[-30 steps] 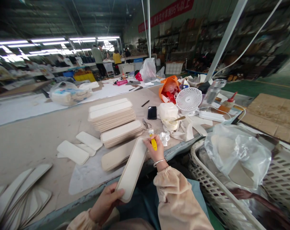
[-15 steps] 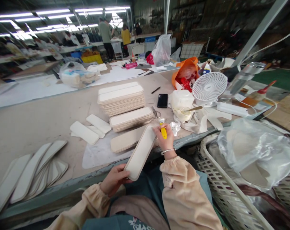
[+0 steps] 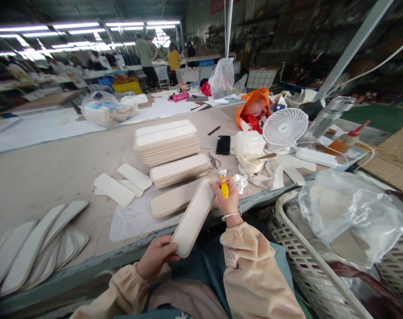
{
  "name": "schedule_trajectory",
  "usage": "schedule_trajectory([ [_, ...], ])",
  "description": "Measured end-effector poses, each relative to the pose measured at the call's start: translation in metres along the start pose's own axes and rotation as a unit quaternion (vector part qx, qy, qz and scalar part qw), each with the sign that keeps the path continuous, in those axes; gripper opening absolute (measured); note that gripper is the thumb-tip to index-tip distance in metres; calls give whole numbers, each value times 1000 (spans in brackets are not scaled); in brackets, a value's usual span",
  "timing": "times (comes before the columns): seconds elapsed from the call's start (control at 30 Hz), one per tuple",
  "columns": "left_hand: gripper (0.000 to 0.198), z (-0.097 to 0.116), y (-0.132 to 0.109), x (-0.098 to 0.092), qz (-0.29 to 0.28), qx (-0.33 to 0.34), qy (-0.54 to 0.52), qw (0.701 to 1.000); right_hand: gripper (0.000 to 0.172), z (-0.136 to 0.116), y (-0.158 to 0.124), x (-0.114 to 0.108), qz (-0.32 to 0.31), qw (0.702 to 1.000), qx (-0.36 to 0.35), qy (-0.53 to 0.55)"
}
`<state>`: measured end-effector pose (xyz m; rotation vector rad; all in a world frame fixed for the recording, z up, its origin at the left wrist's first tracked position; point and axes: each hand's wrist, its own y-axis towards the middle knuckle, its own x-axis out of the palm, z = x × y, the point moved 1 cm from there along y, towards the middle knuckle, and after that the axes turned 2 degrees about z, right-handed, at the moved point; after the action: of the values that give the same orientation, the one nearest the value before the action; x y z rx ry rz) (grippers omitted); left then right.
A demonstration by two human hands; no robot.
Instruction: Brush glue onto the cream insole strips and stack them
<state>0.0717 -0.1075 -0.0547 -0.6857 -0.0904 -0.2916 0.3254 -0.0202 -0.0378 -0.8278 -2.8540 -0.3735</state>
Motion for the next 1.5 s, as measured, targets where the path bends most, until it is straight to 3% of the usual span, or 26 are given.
schedule_trajectory([
  [0.27, 40, -4, 4, -3, -1, 2, 4, 1000, 39, 0, 0, 0, 0, 1000, 11, 27],
  [0.53, 41, 1, 14, 3, -93, 35, 13, 995, 34, -4, -8, 7, -52, 996, 29, 71],
  [0.73, 36, 8, 18, 11, -63, 59, 61, 994, 31, -3, -11, 7, -71, 995, 28, 64],
  [1.03, 36, -10, 25, 5, -52, 48, 0, 997, 35, 0, -11, 7, -78, 997, 20, 5],
  [1.5, 41, -21, 27, 3, -77, 37, -8, 996, 31, 0, -10, 6, -43, 999, 8, -17],
])
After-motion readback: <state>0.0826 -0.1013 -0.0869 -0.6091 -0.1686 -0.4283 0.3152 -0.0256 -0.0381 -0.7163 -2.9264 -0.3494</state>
